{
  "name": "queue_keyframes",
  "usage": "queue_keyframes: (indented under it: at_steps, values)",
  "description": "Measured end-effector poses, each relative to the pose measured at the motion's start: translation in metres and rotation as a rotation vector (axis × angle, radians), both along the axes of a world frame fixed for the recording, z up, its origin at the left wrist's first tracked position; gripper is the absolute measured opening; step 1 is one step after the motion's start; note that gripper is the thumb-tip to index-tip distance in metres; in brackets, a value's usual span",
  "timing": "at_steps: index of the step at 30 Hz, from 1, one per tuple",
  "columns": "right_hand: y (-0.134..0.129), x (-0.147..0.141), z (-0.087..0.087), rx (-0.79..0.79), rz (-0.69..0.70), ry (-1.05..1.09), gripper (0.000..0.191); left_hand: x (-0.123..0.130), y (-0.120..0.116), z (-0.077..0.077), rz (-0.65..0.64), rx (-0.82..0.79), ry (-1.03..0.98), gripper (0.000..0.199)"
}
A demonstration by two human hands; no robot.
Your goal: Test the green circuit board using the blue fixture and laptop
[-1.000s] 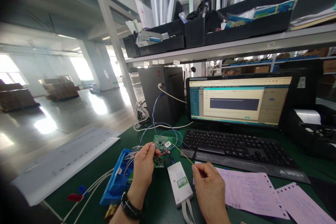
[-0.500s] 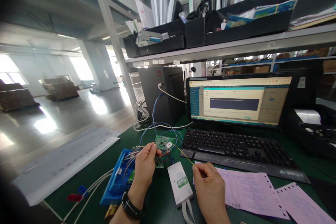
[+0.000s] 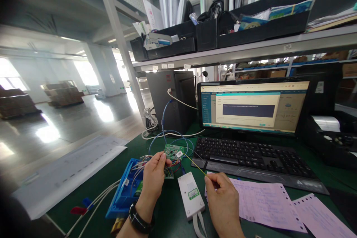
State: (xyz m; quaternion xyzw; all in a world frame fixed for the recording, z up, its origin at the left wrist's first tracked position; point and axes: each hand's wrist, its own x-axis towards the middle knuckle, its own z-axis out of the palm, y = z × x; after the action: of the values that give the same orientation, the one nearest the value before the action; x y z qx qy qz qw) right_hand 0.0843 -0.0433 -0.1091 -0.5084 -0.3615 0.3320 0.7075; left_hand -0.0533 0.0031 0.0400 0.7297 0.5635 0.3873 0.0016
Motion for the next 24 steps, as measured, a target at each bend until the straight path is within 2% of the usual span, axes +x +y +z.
queue_keyframes:
  at_steps: [12, 19, 24]
  values:
    - [0.011, -0.001, -0.008, -0.082, 0.037, 0.020, 0.065, 0.001, -0.001, 0.000, -0.019, 0.030, -0.048, 0.032]
    - [0.013, 0.000, -0.016, -0.108, 0.032, 0.030, 0.060, -0.001, -0.001, 0.000, -0.020, 0.039, -0.024, 0.035]
    - [0.020, 0.002, -0.013, -0.130, 0.077, -0.031, 0.053, -0.001, -0.001, 0.000, -0.024, 0.031, -0.020, 0.035]
